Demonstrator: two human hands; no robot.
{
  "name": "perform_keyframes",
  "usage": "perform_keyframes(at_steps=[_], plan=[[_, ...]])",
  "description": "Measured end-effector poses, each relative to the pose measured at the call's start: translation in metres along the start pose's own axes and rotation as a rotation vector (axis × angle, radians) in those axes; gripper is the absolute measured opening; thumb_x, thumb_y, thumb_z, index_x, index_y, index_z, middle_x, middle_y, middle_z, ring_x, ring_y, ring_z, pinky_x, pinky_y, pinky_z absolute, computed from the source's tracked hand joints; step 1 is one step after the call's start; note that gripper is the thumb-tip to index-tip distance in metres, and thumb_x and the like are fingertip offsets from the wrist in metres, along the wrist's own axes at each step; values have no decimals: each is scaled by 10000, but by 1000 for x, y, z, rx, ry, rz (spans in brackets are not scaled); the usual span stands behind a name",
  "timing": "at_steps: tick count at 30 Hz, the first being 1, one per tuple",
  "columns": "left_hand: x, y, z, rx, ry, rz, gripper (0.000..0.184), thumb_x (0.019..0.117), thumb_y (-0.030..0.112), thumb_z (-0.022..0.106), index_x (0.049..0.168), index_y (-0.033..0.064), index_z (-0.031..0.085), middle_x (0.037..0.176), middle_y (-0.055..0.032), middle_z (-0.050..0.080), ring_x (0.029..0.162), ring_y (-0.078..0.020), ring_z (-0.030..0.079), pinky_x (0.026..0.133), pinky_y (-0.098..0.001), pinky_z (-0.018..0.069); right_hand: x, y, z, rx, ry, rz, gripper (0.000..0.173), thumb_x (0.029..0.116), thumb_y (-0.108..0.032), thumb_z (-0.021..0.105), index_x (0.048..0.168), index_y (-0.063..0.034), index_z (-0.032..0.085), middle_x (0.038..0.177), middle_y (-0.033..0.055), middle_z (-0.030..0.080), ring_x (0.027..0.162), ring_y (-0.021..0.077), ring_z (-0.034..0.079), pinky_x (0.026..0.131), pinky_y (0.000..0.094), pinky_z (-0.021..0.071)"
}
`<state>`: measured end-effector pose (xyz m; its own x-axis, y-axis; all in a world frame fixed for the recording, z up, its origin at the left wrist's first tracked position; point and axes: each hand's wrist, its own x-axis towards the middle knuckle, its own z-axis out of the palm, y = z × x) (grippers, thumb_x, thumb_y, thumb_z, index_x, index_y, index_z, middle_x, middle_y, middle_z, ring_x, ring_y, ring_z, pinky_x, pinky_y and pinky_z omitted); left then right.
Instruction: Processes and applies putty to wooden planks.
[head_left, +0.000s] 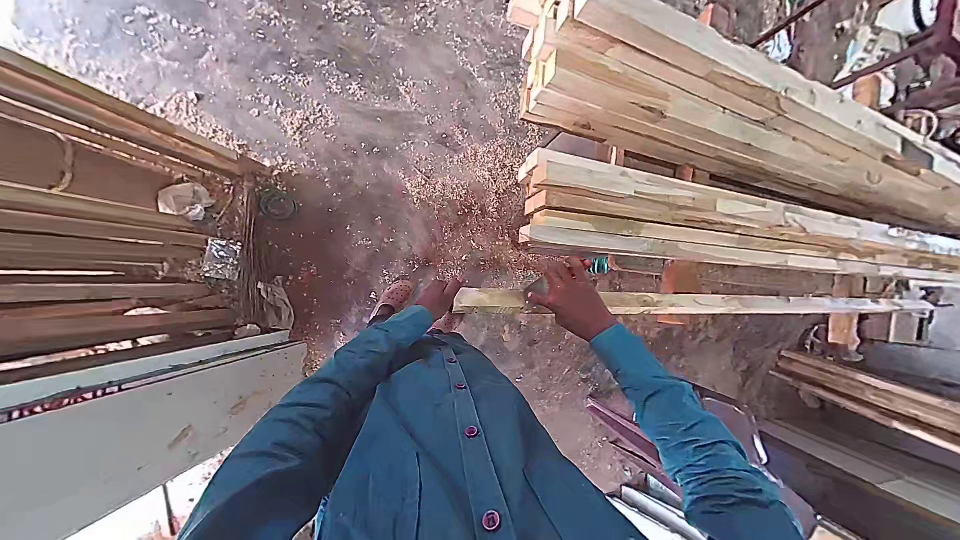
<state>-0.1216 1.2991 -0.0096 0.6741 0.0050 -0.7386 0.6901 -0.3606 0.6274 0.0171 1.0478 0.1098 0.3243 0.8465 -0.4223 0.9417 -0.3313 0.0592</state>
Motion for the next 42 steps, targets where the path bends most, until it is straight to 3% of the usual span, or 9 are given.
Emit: perform_keyframes(at_steps=[5,8,10,16,19,21,23,35,42], plan=[[23,-5,-2,-92,-96,-72,717,1128,499,213,1145,-85,628,933,-242,634,767,-315,618,792,-500,529,-54,25,-15,400,-107,463,394,893,-30,652,1142,-297,800,1161,196,703,1179,421,603,1092,721,277],[32,-5,-5,-251,-111,-153,654,1131,490,218,1126,-24,622,793,-112,585,598,-178,520,609,-345,488,-83,1,-10,1001,109,701,259,1052,-36,511,1219,-17,708,1088,194,720,969,292,690,905,511,528],[44,-20,3,-420,-89,-158,689,1101,581,220,1111,26,628,719,-60,580,530,-138,519,533,-304,486,-91,-37,4,1485,226,874,288,1073,-79,489,1311,6,628,1076,141,734,879,194,707,823,378,589],[15,-11,1,-25,-50,19,859,1076,623,102,1249,-27,636,1117,-273,686,1018,-418,659,941,-632,486,-69,-154,32,2292,572,942,370,1089,-118,419,1430,15,471,1076,207,728,888,293,745,826,450,637],[15,2,-8,30,-75,-81,838,1085,609,136,1292,-35,630,1191,-279,671,1091,-401,658,978,-611,491,-45,-190,38,2195,685,934,422,1043,-78,555,1438,63,504,1134,225,710,944,314,743,883,471,638],[19,11,-9,-29,-95,-209,726,1088,613,150,984,67,618,713,-64,563,558,-162,501,535,-332,456,-28,-204,41,1904,672,1007,445,995,-108,649,1403,52,566,1137,177,730,954,238,748,888,394,639],[24,12,-14,-228,-199,-338,589,1090,579,218,876,113,509,556,1,421,391,-98,334,380,-244,329,-9,-214,44,1545,611,1069,465,963,-159,705,1388,5,610,1170,166,716,1014,206,726,914,369,610],[46,11,-31,-228,-404,-385,627,1078,601,184,884,119,536,556,-2,416,373,-91,292,350,-228,272,87,-212,45,965,552,1156,653,1008,-146,652,1599,-249,394,1312,264,524,933,385,674,731,533,595],[47,9,-28,-126,-373,-333,691,1079,602,120,877,103,552,551,-3,416,388,-104,301,373,-244,281,82,-239,2,991,52,1330,620,998,-136,626,1579,-139,407,1384,337,481,1162,463,611,907,532,570]])
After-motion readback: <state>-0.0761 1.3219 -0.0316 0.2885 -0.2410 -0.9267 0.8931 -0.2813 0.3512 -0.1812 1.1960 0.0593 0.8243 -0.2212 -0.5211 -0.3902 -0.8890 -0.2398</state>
